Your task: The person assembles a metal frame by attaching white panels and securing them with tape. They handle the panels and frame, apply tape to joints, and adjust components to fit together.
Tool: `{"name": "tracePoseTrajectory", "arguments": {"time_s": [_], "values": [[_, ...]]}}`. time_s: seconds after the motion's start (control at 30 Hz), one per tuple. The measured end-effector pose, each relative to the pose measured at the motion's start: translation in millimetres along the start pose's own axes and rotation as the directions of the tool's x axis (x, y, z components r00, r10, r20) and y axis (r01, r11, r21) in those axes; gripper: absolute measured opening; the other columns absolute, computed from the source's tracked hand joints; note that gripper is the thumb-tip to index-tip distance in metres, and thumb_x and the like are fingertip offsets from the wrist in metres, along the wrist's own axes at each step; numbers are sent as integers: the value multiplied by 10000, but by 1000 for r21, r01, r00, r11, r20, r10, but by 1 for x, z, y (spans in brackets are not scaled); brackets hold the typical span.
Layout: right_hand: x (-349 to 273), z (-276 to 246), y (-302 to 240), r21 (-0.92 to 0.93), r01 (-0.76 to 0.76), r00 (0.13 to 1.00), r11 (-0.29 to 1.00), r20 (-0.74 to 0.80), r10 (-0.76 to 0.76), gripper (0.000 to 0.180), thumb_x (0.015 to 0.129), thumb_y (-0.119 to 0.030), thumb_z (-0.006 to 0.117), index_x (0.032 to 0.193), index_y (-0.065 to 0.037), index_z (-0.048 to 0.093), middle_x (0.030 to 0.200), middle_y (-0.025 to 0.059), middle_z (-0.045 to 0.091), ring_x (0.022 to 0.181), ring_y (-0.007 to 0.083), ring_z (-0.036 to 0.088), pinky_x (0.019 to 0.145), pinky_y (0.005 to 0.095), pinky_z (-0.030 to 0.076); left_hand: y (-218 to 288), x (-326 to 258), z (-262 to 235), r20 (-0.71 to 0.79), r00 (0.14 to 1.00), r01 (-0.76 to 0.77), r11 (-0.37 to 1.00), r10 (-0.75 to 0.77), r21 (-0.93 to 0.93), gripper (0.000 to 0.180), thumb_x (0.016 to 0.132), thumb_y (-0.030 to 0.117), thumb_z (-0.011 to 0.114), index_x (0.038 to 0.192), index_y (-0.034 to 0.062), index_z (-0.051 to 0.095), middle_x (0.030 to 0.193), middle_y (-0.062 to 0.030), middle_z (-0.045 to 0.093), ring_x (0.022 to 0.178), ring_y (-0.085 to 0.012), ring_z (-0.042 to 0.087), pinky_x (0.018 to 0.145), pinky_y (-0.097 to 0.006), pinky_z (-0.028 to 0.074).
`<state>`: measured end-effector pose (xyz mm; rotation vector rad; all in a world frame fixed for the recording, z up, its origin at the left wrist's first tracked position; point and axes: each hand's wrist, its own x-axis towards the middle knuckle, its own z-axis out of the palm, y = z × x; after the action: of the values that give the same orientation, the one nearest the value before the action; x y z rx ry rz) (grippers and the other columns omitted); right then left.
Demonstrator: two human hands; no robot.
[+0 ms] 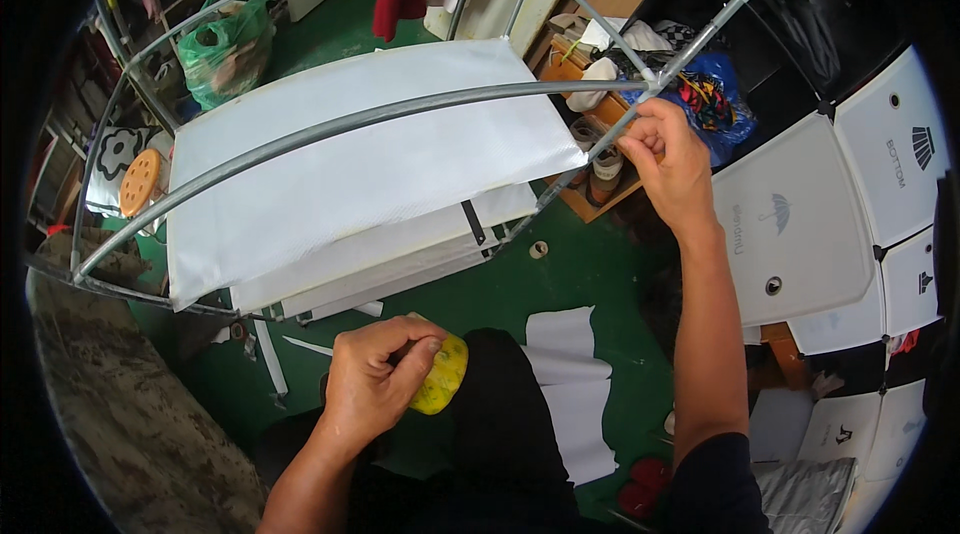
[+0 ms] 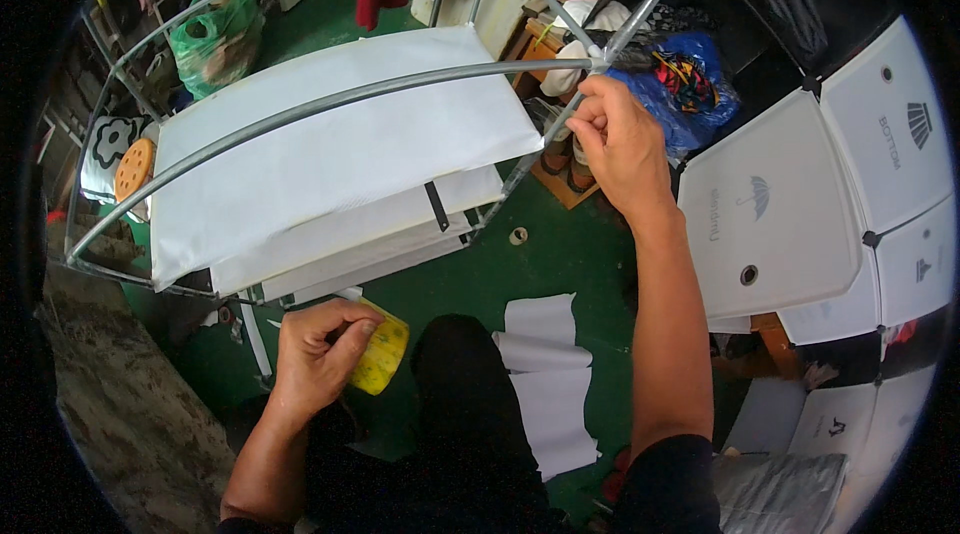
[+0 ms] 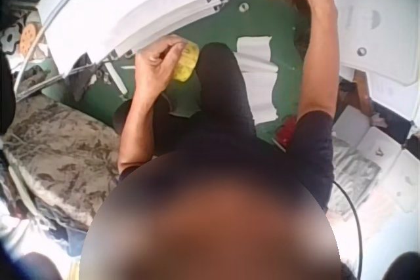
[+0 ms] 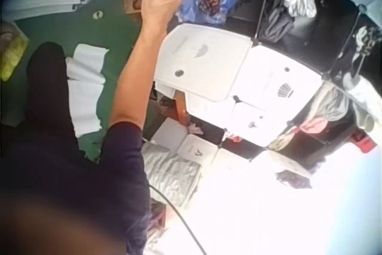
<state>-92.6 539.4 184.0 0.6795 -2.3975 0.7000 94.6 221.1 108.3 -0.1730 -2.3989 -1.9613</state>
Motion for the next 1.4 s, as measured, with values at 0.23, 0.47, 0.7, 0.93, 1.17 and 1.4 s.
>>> {"name": "tracePoseTrajectory", "arguments": {"time_s": [0.23,0.47,0.7,0.93,1.17,1.4], "values": [[3,5,3,-62,-13,997,998,-82,8,353,812,21,756,1096,-25,549,840,105,688,722,219,679,654,322,540,1,-4,-8,-10,1000,15,1000,-15,2,85,910,28,664,955,-26,711,735,-87,676,629,-101,595,586,-257,469],[3,12,8,-102,-34,990,994,-141,19,350,791,2,782,1063,-32,565,857,103,690,720,220,681,651,329,544,0,-4,-6,-21,999,28,999,-29,-37,86,912,28,662,956,-25,714,727,-85,674,623,-93,584,582,-254,465],[1,22,10,-239,-5,972,971,-228,-51,379,769,-10,800,1069,-56,573,838,80,665,720,240,662,652,352,543,3,-2,-4,5,999,52,998,-52,-20,85,909,29,664,953,-25,712,723,-88,672,620,-100,592,578,-255,462],[1,29,9,-372,39,958,927,-249,-140,419,763,-45,818,1108,-73,582,836,71,648,722,251,659,639,359,543,2,-3,-4,15,1000,19,1000,-19,6,98,913,41,658,953,-27,716,765,-84,688,671,-98,608,612,-255,480],[-3,34,6,-319,-113,949,941,-314,8,458,742,-99,853,1111,-53,586,904,86,646,703,257,648,619,348,532,4,-7,-9,11,1000,26,999,-26,44,98,906,42,664,949,-25,721,756,-92,692,674,-113,623,616,-264,490],[-9,38,23,108,-312,895,944,-302,330,484,765,-140,869,1133,-9,582,920,82,673,701,149,623,651,297,514,5,-8,-14,-2,1000,3,999,-2,44,83,898,18,662,942,-27,714,750,-97,682,650,-122,616,601,-265,482]]}}
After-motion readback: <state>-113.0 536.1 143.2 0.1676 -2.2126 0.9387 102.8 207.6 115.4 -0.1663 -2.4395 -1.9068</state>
